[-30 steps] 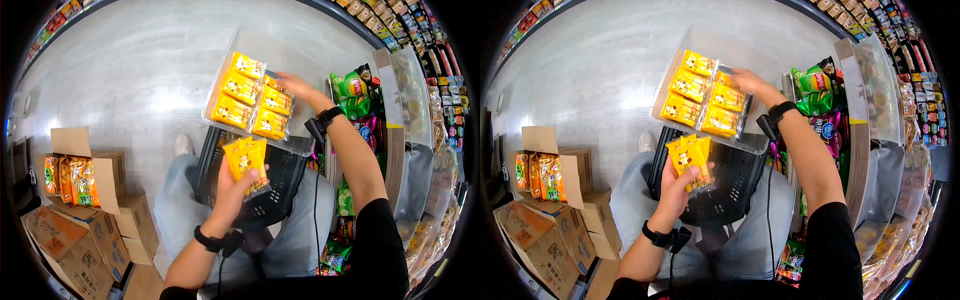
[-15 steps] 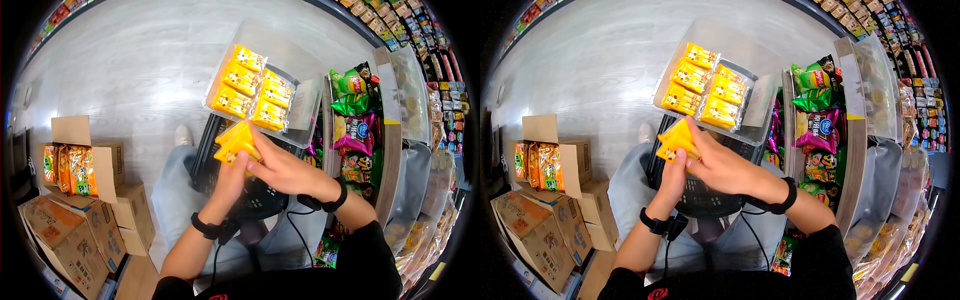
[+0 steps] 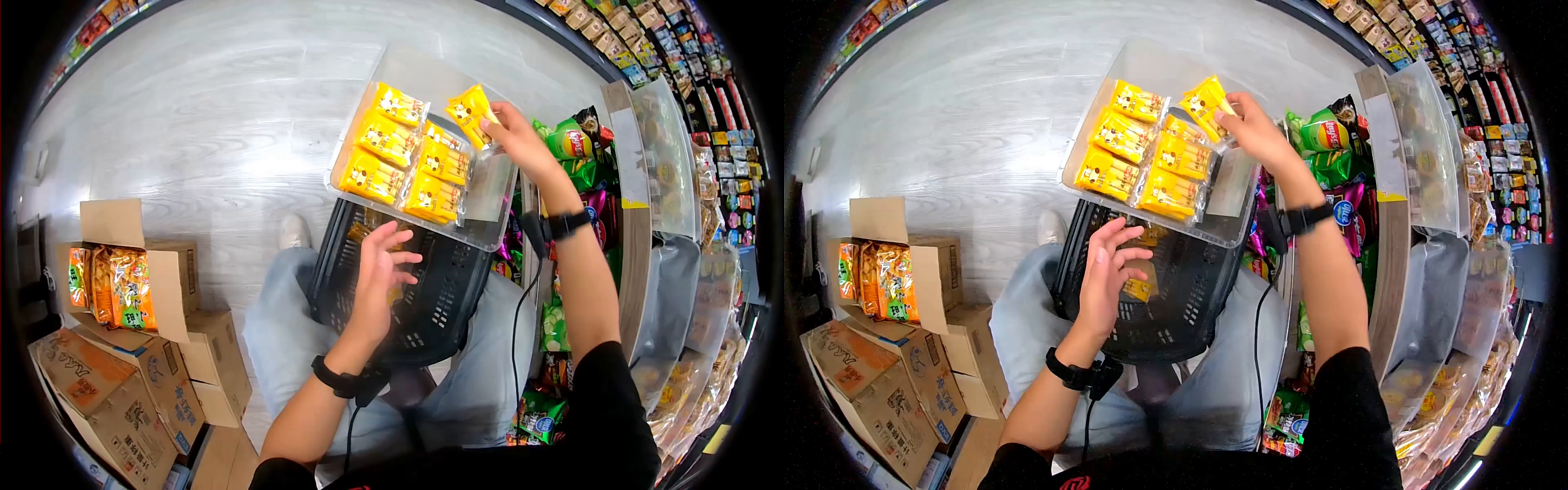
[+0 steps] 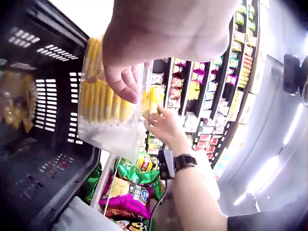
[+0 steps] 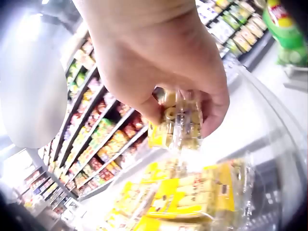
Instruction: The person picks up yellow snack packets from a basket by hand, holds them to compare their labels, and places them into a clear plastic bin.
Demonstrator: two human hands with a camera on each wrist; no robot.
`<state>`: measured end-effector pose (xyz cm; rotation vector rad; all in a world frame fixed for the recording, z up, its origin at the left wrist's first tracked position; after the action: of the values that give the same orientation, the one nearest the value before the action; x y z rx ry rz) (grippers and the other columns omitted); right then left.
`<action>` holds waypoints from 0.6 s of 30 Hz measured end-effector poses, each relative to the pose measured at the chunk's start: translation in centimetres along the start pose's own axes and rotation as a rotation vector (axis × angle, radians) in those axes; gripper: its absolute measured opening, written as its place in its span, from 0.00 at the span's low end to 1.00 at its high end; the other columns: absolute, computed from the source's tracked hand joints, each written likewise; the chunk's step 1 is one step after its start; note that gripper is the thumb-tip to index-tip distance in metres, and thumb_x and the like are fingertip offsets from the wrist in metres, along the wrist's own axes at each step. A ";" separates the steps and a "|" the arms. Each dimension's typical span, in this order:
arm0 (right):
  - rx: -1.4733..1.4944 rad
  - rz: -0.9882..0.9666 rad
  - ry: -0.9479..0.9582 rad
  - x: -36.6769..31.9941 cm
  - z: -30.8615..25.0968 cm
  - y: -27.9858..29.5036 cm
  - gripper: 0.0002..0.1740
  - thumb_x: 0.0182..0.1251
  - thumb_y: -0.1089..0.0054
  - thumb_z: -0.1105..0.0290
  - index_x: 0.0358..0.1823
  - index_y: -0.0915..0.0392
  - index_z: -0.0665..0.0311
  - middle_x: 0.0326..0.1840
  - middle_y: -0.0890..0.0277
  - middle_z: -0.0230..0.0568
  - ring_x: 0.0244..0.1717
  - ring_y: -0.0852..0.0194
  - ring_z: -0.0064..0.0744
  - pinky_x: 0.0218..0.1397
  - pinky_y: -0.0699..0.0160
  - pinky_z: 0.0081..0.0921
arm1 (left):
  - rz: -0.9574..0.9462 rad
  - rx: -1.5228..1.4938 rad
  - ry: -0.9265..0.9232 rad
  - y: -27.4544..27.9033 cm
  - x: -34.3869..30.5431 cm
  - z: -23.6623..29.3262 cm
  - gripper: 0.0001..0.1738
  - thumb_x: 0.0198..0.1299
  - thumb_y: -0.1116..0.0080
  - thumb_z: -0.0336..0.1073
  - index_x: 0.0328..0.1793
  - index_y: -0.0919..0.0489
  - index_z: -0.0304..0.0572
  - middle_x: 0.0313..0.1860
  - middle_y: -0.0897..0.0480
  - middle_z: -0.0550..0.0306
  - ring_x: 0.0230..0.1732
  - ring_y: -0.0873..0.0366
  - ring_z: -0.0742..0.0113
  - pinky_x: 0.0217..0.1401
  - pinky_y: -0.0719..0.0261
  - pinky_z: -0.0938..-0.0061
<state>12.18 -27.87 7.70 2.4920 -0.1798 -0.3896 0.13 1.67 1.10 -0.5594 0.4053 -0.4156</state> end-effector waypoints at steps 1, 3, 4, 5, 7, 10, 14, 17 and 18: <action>0.061 -0.046 -0.157 1.3 1.0 0.0 0.29 0.74 0.43 0.58 0.68 0.34 0.69 0.61 0.24 0.44 0.56 0.24 0.31 0.57 0.24 0.28 | 0.002 0.004 -0.002 0.1 0.1 0.1 0.38 0.74 0.60 0.63 0.77 0.42 0.42 0.69 0.30 0.45 0.58 0.24 0.59 0.55 0.25 0.67; 0.032 -0.146 -0.154 3.8 3.3 -0.4 0.28 0.73 0.41 0.57 0.68 0.31 0.65 0.60 0.23 0.38 0.57 0.26 0.28 0.56 0.26 0.27 | 0.033 -0.023 0.021 0.2 0.0 0.4 0.35 0.74 0.60 0.61 0.75 0.38 0.41 0.68 0.28 0.46 0.57 0.23 0.59 0.55 0.25 0.67; -0.003 -0.243 -0.152 4.8 4.5 -0.8 0.28 0.71 0.40 0.55 0.67 0.28 0.61 0.60 0.23 0.33 0.57 0.28 0.25 0.55 0.29 0.26 | 0.038 -0.019 0.025 0.3 0.0 0.5 0.35 0.74 0.60 0.61 0.75 0.38 0.41 0.68 0.28 0.46 0.57 0.23 0.59 0.55 0.25 0.67; 0.000 -0.246 -0.154 5.8 5.0 -1.1 0.28 0.71 0.40 0.55 0.67 0.28 0.61 0.60 0.23 0.33 0.57 0.28 0.25 0.55 0.29 0.26 | 0.051 -0.034 0.013 0.4 0.2 0.6 0.34 0.74 0.60 0.60 0.74 0.37 0.41 0.67 0.27 0.46 0.57 0.23 0.60 0.54 0.25 0.67; 0.074 -0.406 -0.309 6.7 6.3 -1.7 0.25 0.71 0.41 0.56 0.64 0.23 0.60 0.60 0.23 0.30 0.58 0.29 0.23 0.56 0.31 0.24 | 0.066 -0.050 0.007 0.5 0.4 0.8 0.33 0.74 0.59 0.59 0.73 0.36 0.41 0.67 0.27 0.46 0.57 0.23 0.60 0.54 0.25 0.67; -0.038 -0.422 -0.267 6.7 6.3 -3.4 0.25 0.72 0.43 0.55 0.64 0.22 0.62 0.62 0.23 0.35 0.61 0.29 0.27 0.62 0.31 0.26 | 0.074 -0.078 0.008 0.5 0.7 1.1 0.31 0.75 0.59 0.56 0.70 0.33 0.40 0.66 0.26 0.46 0.56 0.22 0.61 0.53 0.25 0.68; -0.095 -0.401 -0.013 7.4 7.5 -5.0 0.30 0.74 0.45 0.54 0.68 0.27 0.66 0.65 0.24 0.40 0.65 0.29 0.33 0.69 0.35 0.29 | 0.079 -0.041 0.070 0.7 0.7 1.0 0.29 0.75 0.58 0.54 0.67 0.30 0.37 0.65 0.24 0.47 0.54 0.22 0.62 0.53 0.25 0.69; -0.124 -0.254 -0.068 7.6 8.7 -5.0 0.32 0.73 0.44 0.55 0.71 0.30 0.68 0.68 0.26 0.46 0.66 0.30 0.38 0.72 0.36 0.32 | 0.086 -0.027 0.080 1.0 0.8 0.8 0.26 0.75 0.58 0.52 0.64 0.28 0.37 0.63 0.23 0.48 0.52 0.21 0.64 0.52 0.26 0.71; -0.167 -0.184 -0.018 7.6 9.0 -5.0 0.32 0.71 0.42 0.57 0.71 0.31 0.70 0.64 0.23 0.47 0.64 0.27 0.37 0.69 0.32 0.32 | 0.090 -0.019 0.078 1.1 0.8 0.7 0.25 0.76 0.58 0.51 0.63 0.27 0.37 0.62 0.22 0.49 0.51 0.21 0.65 0.52 0.26 0.71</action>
<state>16.68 -30.45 -3.99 2.3468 0.0729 -0.4830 1.43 2.45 0.82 -0.5424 0.5078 -0.3481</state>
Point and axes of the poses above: each hand's wrist, its own x-axis towards the middle knuckle, its own y-axis out of the back of the hand, z = x × y, the point moved 2 cm from there along x, towards the middle knuckle
